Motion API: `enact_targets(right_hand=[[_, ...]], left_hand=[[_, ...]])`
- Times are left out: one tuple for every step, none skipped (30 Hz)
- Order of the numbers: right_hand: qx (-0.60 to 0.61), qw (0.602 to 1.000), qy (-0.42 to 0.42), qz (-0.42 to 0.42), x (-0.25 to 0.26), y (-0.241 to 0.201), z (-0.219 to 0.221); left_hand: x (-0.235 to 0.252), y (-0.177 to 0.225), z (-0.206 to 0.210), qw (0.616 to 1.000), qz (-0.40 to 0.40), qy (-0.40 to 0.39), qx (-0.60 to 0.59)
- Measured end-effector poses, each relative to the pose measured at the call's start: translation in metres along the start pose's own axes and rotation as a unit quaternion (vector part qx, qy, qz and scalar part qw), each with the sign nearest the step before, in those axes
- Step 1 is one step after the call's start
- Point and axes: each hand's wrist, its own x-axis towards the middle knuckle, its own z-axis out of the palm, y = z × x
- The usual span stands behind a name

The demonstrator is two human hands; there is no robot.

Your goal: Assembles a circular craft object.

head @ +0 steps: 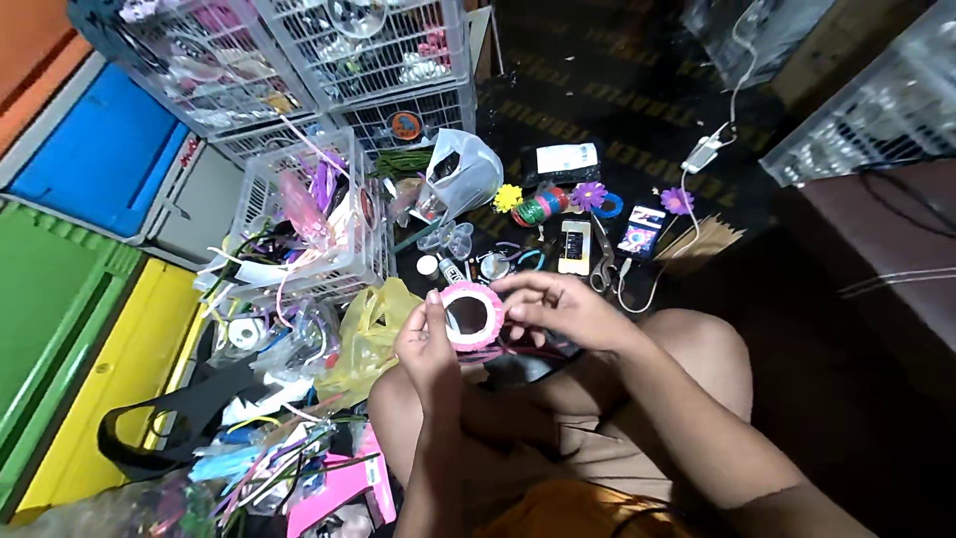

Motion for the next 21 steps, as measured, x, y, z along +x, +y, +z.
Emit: enact_targets(right_hand=[[0.034, 0.999, -0.011, 0.019, 0.002, 0.002, 0.007], [0.055, 0.998, -0.009, 0.03, 0.004, 0.004, 0.013], [0.068, 0.997, 0.001, 0.037, 0.005, 0.005, 0.019], [0.081, 0.996, 0.015, 0.043, 0.007, 0.005, 0.023], [0.096, 0.994, 0.03, 0.048, 0.008, 0.005, 0.026], [0.111, 0.992, 0.042, 0.052, 0.009, 0.005, 0.028], [0.122, 0.99, 0.05, 0.053, 0.01, 0.005, 0.029], [0.13, 0.989, 0.056, 0.053, 0.009, 0.005, 0.029], [0.135, 0.988, 0.059, 0.054, 0.008, 0.004, 0.028], [0.14, 0.987, 0.061, 0.054, 0.007, 0.004, 0.027], [0.143, 0.986, 0.063, 0.054, 0.007, 0.004, 0.025], [0.147, 0.986, 0.063, 0.055, 0.008, 0.005, 0.024], [0.151, 0.985, 0.062, 0.052, 0.008, 0.006, 0.023], [0.153, 0.985, 0.06, 0.046, 0.009, 0.008, 0.022], [0.155, 0.985, 0.06, 0.042, 0.01, 0.011, 0.021], [0.155, 0.985, 0.059, 0.04, 0.012, 0.014, 0.021], [0.158, 0.985, 0.057, 0.04, 0.013, 0.018, 0.021], [0.164, 0.984, 0.053, 0.044, 0.015, 0.022, 0.02], [0.172, 0.983, 0.05, 0.052, 0.017, 0.026, 0.02], [0.179, 0.981, 0.049, 0.062, 0.019, 0.029, 0.019], [0.184, 0.979, 0.052, 0.074, 0.021, 0.032, 0.017]], left_hand=[[0.0, -0.001, 0.0, 1.0, -0.015, -0.005, -0.007], [0.001, -0.001, 0.0, 0.999, -0.033, -0.006, -0.015], [0.002, 0.0, -0.001, 0.998, -0.056, -0.004, -0.024], [0.004, 0.0, -0.005, 0.996, -0.082, 0.0, -0.033], [0.01, 0.002, -0.014, 0.994, -0.1, 0.0, -0.044], [0.017, 0.003, -0.028, 0.994, -0.097, 0.009, -0.055], [0.026, 0.003, -0.046, 0.993, -0.082, 0.051, -0.067], [0.033, 0.004, -0.066, 0.989, -0.066, 0.115, -0.071], [0.039, 0.004, -0.086, 0.98, -0.054, 0.181, -0.065], [0.042, 0.003, -0.106, 0.97, -0.044, 0.236, -0.05], [0.041, 0.0, -0.125, 0.962, -0.035, 0.27, -0.024], [0.036, -0.007, -0.145, 0.958, -0.024, 0.284, 0.005], [0.027, -0.015, -0.16, 0.956, -0.018, 0.289, 0.038], [0.015, -0.021, -0.172, 0.953, -0.026, 0.292, 0.073], [0.002, -0.027, -0.182, 0.947, -0.042, 0.3, 0.105], [-0.011, -0.033, -0.191, 0.939, -0.06, 0.312, 0.13], [-0.023, -0.038, -0.199, 0.932, -0.076, 0.323, 0.148], [-0.033, -0.043, -0.206, 0.927, -0.084, 0.328, 0.16], [-0.04, -0.048, -0.211, 0.925, -0.082, 0.331, 0.167], [-0.043, -0.052, -0.212, 0.927, -0.072, 0.328, 0.166], [-0.043, -0.054, -0.209, 0.932, -0.062, 0.316, 0.167]])
